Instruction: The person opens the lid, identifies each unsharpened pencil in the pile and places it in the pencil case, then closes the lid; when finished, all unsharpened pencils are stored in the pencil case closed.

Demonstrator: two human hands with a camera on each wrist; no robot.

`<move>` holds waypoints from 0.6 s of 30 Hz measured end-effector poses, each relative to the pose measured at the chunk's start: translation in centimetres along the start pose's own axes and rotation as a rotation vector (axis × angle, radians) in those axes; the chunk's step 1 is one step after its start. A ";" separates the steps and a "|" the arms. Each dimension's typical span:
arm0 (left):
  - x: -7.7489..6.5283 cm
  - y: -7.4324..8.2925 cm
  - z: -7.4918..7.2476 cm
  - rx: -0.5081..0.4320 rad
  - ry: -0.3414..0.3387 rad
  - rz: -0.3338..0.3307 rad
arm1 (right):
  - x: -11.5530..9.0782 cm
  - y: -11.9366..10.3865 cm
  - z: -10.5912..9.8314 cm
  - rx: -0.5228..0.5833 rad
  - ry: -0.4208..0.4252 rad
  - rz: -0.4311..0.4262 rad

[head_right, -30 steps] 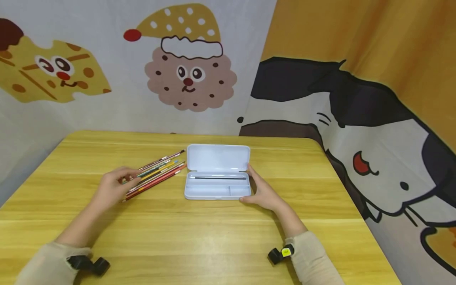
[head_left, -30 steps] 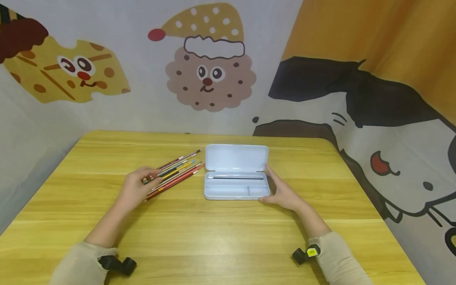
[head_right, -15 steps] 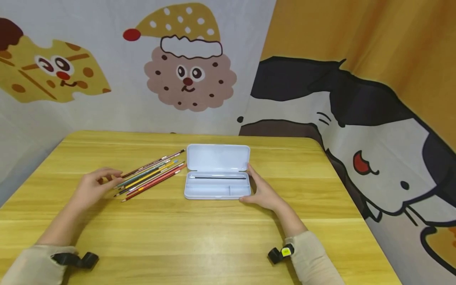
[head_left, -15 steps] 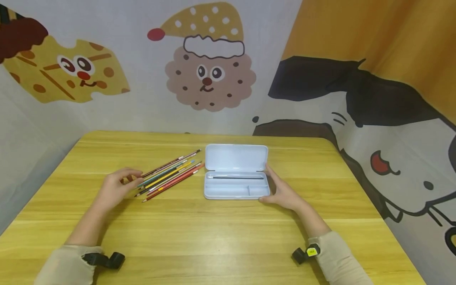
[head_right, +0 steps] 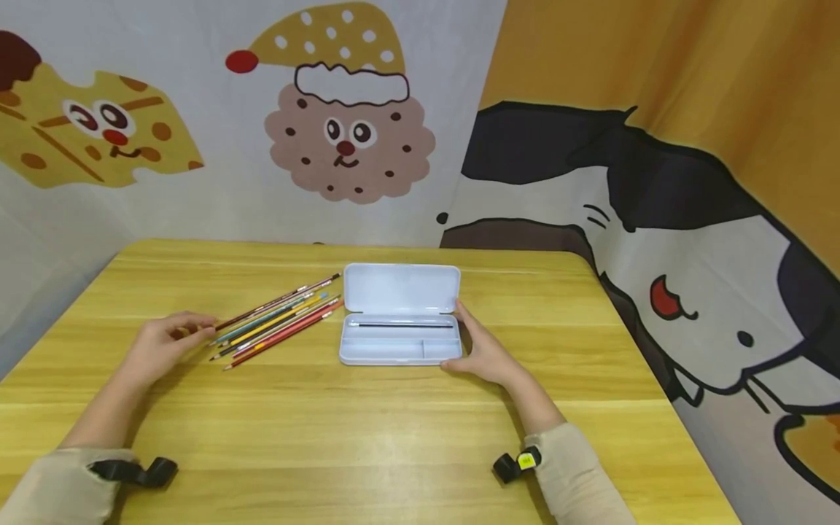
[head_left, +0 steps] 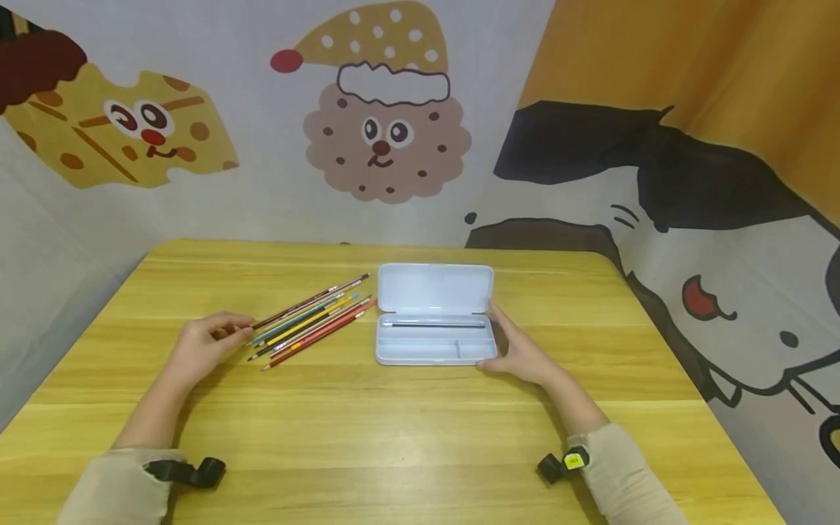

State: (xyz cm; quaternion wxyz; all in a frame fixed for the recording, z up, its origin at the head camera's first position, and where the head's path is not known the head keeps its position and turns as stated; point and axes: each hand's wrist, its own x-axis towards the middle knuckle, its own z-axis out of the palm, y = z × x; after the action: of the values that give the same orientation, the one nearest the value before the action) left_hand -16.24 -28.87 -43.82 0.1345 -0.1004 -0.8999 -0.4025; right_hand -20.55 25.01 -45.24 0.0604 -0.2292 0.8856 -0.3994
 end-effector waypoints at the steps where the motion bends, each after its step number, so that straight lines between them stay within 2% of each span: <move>1: 0.0 -0.1 0.1 0.002 -0.004 0.002 | 0.0 0.0 0.0 0.004 -0.001 -0.002; 8: 0.6 -0.3 1.0 0.029 -0.012 0.029 | 0.1 -0.2 -0.1 -0.004 -0.001 0.006; 13: 1.0 -0.5 1.5 0.054 -0.027 0.023 | 0.1 -0.2 -0.1 0.003 -0.006 0.002; 18: 1.3 -0.4 1.5 0.053 -0.048 -0.011 | 0.1 -0.2 -0.1 0.002 -0.004 0.000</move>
State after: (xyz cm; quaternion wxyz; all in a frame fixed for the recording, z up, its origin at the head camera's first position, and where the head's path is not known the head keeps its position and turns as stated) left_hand -17.80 -27.89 -44.66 0.1132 -0.1017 -0.9137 -0.3768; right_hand -20.54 24.92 -45.03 0.0623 -0.2301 0.8851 -0.3997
